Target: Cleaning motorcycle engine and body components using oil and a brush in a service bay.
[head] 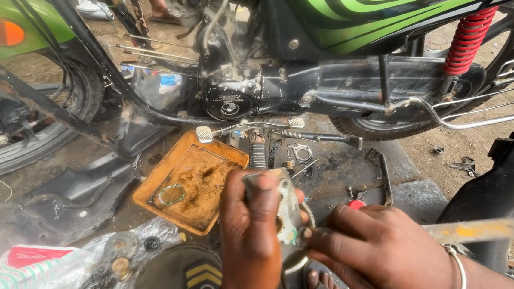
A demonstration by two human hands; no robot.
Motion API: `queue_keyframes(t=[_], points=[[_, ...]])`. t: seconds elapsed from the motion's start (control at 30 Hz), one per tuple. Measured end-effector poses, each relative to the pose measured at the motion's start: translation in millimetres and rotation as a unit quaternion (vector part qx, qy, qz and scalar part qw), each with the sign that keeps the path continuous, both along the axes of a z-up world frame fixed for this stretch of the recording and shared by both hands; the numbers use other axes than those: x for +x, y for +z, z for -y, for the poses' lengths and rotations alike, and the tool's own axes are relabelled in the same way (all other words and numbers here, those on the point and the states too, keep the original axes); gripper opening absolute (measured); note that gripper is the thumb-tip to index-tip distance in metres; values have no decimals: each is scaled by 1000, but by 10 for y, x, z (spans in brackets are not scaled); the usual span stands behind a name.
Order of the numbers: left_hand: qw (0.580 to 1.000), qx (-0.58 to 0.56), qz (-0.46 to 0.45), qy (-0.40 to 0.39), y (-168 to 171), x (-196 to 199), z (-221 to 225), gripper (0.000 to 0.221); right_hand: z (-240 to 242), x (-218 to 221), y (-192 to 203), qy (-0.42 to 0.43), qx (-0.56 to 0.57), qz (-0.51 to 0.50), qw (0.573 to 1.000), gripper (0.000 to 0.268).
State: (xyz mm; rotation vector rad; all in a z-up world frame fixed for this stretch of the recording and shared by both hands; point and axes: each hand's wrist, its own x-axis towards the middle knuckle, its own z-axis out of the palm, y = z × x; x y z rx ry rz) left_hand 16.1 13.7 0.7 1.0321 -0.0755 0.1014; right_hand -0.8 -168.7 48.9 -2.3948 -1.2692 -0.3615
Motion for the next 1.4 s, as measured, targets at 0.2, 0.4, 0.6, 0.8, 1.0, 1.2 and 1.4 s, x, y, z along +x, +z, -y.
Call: queue_keyframes(t=[0.2, 0.4, 0.6, 0.8, 1.0, 1.2, 1.4], points=[[993, 67, -25, -94, -52, 59, 8, 42, 19, -15, 10, 20, -48, 34, 998, 28], [988, 113, -56, -93, -75, 38, 73, 48, 44, -7, 16, 33, -48, 28, 998, 23], [990, 57, -85, -93, 195, 140, -69, 52, 227, 76, -37, 11, -48, 11, 999, 24], [972, 89, -120, -181, 155, 179, -122, 56, 162, 87, 127, 51, -50, 42, 997, 27], [931, 57, -66, -354, -154, 319, -172, 50, 215, 113, 29, 84, -92, 85, 989, 20], [878, 26, -106, -467, -207, 375, -231, 53, 350, 60, -111, 56, -51, 66, 995, 37], [874, 44, -176, -450, 79, 296, -150, 72, 382, 92, -42, -51, 4, 75, 996, 85]])
